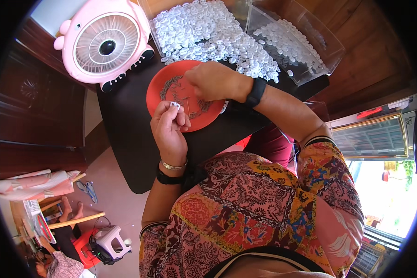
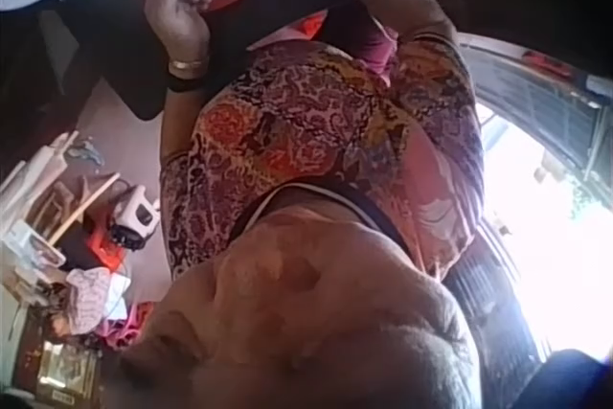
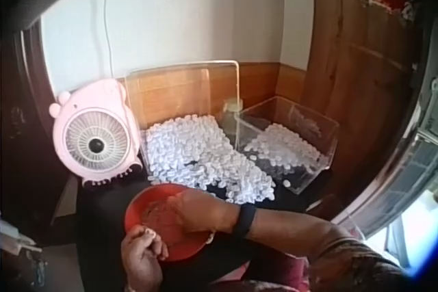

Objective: Assembling small white plastic components by hand on a workspace.

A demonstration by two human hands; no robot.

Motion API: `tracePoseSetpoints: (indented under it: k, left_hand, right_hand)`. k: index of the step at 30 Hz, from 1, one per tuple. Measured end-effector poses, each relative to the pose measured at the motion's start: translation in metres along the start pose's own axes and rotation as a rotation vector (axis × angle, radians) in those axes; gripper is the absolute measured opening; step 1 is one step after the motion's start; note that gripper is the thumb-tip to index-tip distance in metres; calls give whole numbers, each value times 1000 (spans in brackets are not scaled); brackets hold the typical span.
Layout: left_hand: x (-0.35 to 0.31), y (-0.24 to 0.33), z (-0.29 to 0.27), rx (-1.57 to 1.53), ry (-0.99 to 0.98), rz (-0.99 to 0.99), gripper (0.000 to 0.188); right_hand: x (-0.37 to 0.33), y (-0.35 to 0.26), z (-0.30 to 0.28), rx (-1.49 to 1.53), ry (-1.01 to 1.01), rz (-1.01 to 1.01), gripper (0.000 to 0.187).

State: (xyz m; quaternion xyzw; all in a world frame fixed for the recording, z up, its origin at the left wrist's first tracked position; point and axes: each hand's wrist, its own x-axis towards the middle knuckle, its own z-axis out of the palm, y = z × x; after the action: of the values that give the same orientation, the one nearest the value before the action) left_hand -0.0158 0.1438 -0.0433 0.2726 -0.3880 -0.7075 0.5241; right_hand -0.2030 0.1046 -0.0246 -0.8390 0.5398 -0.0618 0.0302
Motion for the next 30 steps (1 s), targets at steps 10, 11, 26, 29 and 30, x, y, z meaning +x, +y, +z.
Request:
tracePoseSetpoints:
  k: [10, 11, 26, 29, 30]
  left_hand:
    - [-6, -7, 11, 218, -119, -8, 14]
    - [-6, -9, 14, 225, -141, 19, 14]
    - [-8, -17, 22, 320, -177, 51, 19]
    - [-8, -18, 19, 313, -181, 47, 18]
    - [-8, -18, 19, 317, -183, 44, 18]
  right_hand:
    - [-54, -2, -10, 1231, 267, 142, 13]
    - [-59, -5, -9, 1362, 254, 184, 12]
    - [-70, -33, 0, 1530, 277, 170, 14]
    - [-70, -36, -4, 1505, 279, 132, 13]
    - [-70, -36, -5, 1505, 280, 134, 13]
